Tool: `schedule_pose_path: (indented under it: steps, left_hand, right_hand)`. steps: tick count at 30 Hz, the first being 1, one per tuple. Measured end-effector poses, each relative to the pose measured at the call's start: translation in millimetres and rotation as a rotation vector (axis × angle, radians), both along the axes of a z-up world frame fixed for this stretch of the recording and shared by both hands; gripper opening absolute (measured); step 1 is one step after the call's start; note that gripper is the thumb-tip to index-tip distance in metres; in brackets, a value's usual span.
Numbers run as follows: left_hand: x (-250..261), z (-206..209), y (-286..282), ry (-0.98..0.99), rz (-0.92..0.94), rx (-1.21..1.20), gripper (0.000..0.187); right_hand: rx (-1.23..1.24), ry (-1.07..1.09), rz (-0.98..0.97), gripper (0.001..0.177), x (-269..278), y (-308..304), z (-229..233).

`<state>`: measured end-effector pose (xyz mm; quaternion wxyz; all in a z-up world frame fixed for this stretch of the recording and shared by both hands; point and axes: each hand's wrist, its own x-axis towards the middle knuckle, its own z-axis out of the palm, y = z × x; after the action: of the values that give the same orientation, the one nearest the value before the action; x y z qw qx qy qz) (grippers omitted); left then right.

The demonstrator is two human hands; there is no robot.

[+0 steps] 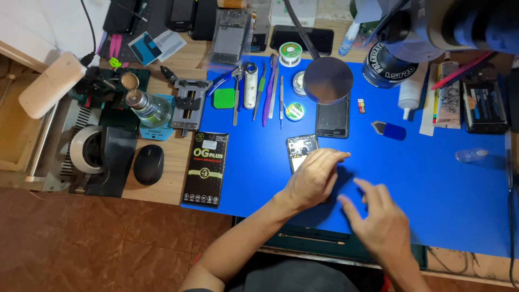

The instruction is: The person is repairing a disassembled smartphone on a blue work mat. They use a screwdriver to remove and tighten screws on the phone's internal components, occasionally using a small brush to clean the area.

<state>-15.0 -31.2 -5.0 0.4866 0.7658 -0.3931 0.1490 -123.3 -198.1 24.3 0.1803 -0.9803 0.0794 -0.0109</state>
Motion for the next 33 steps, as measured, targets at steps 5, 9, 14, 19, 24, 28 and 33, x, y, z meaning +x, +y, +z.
schedule_pose_path:
  steps: [5, 9, 14, 19, 24, 28, 33]
  left_hand:
    - [-2, 4, 0, 0.005, -0.002, 0.006, 0.033]
    - [0, 6, 5, -0.012, -0.058, 0.009, 0.030]
    - [11, 28, 40, -0.003, -0.196, 0.300, 0.051]
    - [14, 60, 73, 0.243, -0.409, 0.731, 0.076]
    - [6, 71, 66, 0.212, -0.302, 0.760, 0.080]
    - [10, 29, 46, 0.066, -0.237, 0.668, 0.074]
    - [20, -22, 20, -0.315, 0.135, 0.491, 0.068]
  right_hand:
    - [-0.104, -0.319, 0.288, 0.041, -25, -4, -33]
    - [0.177, -0.203, 0.238, 0.037, -26, -21, -25]
    - [0.402, -0.497, 0.063, 0.024, -19, -39, 28]
    - [0.445, -1.012, 0.195, 0.013, 8, -56, 6]
    - [0.294, -0.790, 0.186, 0.040, 10, -54, -16]
    - [0.097, -0.832, 0.217, 0.058, 4, -79, -32]
    - [0.249, -0.787, 0.115, 0.060, 13, -51, 1]
